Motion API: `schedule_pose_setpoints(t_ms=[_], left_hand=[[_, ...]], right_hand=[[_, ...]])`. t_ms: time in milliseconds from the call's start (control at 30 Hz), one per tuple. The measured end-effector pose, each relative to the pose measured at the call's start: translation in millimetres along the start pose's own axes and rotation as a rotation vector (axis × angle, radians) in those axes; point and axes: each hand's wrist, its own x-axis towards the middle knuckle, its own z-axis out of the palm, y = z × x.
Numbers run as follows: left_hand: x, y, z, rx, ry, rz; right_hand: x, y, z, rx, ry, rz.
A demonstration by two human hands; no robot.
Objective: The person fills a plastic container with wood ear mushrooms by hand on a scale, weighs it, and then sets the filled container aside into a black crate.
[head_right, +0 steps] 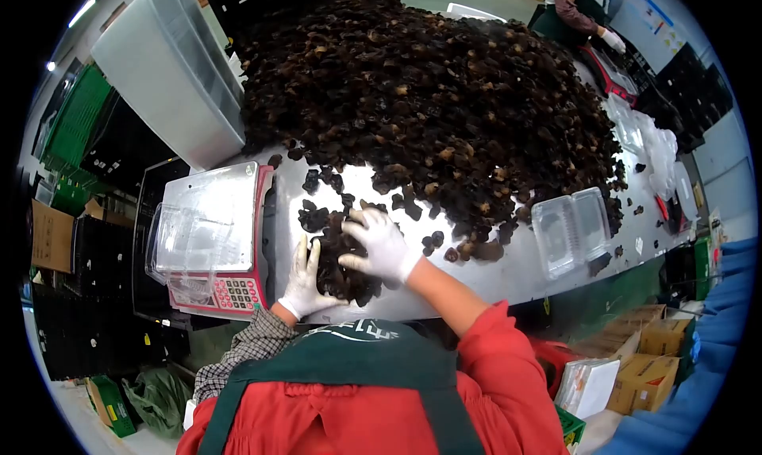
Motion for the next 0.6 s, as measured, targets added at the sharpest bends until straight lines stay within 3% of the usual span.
schedule_pose_setpoints(t_ms=[100,233,333,433,567,600], left_hand=[[18,2,-6,0.003,-0.074,0.015],[5,3,-7,0.016,-0.2,0.145],[-9,12,7,0.063,-0.103,0.215],[11,16,9,0.088,-0.171,0.066],[56,13,11,-0.01,-0.064,-0.077],[75,22,-3,-0.253,-0.157,-0.291]], right_hand=[[3,18,12,-0.123,-0.03,0.004],[-47,-18,-2,-0.138,-0.264,-0.104],[-71,-22,11,-0.234,-0.186,-0.125],[-61,-16,18,-0.178,-0.147,-0.053],[-28,6,23,-0.124,-0.106,0.1],[-17,11,22,-0.034,-0.111,0.193]])
